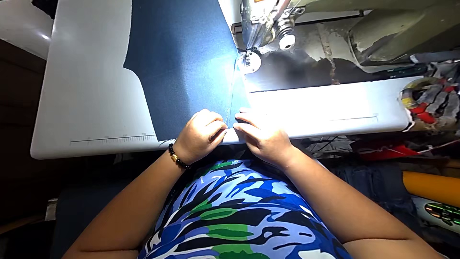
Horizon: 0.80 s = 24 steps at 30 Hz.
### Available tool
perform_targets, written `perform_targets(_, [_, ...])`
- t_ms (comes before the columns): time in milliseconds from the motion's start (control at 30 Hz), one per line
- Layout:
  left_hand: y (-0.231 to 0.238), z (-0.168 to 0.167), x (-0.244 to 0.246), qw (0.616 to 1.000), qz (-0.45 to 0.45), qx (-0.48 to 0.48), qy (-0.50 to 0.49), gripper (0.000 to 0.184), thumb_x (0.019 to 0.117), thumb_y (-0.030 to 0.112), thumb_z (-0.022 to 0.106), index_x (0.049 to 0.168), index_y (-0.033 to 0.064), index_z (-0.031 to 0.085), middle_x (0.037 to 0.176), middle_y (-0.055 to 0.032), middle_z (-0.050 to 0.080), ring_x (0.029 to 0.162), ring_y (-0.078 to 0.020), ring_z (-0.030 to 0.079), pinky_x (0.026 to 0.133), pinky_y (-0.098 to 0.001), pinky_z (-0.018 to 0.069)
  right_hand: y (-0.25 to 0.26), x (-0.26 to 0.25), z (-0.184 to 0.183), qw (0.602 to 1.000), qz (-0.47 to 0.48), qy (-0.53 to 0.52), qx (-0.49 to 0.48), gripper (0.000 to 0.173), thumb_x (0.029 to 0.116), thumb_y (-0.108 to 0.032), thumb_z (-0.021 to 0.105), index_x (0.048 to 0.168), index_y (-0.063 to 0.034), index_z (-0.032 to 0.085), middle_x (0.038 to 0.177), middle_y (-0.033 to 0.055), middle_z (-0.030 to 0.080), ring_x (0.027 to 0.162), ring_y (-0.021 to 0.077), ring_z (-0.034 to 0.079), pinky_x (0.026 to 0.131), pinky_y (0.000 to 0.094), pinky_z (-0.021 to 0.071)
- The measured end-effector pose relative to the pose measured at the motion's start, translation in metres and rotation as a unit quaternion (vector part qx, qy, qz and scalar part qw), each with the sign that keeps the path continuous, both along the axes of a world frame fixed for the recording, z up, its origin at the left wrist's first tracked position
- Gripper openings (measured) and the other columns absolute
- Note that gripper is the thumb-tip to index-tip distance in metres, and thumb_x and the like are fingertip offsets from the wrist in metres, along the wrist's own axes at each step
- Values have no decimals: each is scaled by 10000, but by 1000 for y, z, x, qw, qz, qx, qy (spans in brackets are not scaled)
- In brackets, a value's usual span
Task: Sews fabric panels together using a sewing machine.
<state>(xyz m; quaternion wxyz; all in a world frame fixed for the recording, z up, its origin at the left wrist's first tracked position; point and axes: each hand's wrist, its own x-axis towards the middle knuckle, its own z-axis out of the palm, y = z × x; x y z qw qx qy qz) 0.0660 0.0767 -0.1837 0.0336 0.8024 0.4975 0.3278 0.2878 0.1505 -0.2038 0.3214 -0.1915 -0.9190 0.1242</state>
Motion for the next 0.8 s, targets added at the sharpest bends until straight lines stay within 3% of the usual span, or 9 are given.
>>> perform_targets(200, [2,6,1,999,-23,-11,21,150,930,89,641,936,13,771,950,-124,718,891,-224,675,796,-304,555,-1,-2,2,1000,-10,-10,-3,289,925,-116,535,1064,-102,787,1219,102,736,1259,287,639,1066,456,491])
perform_targets(267, [3,11,0,999,-26,-39,26,156,930,99,642,955,16,772,979,-125,724,926,-223,693,832,-312,570,-2,-3,5,999,-19,-35,-13,343,932,-119,519,1175,-136,760,1239,90,725,1266,283,630,1072,480,476])
perform_targets(333, [7,24,-3,993,-30,-112,37,170,922,138,658,990,42,781,1012,-97,719,925,-190,694,829,-312,580,-3,-5,7,997,-24,-63,-23,403,927,-130,520,1264,-185,734,1258,87,706,1269,294,615,1033,523,475])
perform_targets(433, [35,56,-13,959,-59,-268,69,211,974,241,625,950,102,781,918,-29,686,835,-137,652,735,-338,544,-2,-6,8,997,-26,-72,-27,384,912,-143,553,1238,-202,747,1252,81,694,1253,300,607,977,543,481])
perform_targets(533, [75,61,-13,977,-18,-196,85,270,1012,286,563,923,84,717,863,-68,625,790,-196,620,697,-391,512,-3,-6,7,997,-26,-72,-20,371,915,-149,564,1232,-196,750,1339,64,671,1291,290,594,1012,544,477])
perform_targets(600, [99,51,-9,986,22,-109,124,345,1015,348,538,1174,109,728,1090,-142,643,1001,-302,630,827,-459,516,-3,-6,6,997,-24,-75,-13,385,917,-143,549,1244,-189,746,1423,38,636,1319,277,584,1032,526,476])
perform_targets(667, [114,35,-8,980,47,-91,172,461,1018,415,478,1335,140,671,1308,-192,603,1206,-391,557,950,-571,405,-3,-5,6,996,-21,-82,-18,402,924,-135,533,1269,-188,732,1453,4,618,1346,258,565,1049,509,469])
perform_targets(733, [117,21,-10,977,62,-84,187,506,1036,436,412,1383,150,642,1446,-168,568,1381,-375,486,1105,-609,322,-3,-4,5,996,-19,-84,-21,407,933,-146,521,1283,-195,723,1456,-10,616,1355,250,555,1047,508,462])
perform_targets(800, [116,16,-11,981,58,-69,170,500,1043,408,407,1372,119,649,1513,-146,534,1470,-354,407,1154,-588,293,-3,-4,4,996,-21,-81,-19,399,954,-156,509,1286,-200,726,1446,-11,625,1355,246,557,1065,504,452])
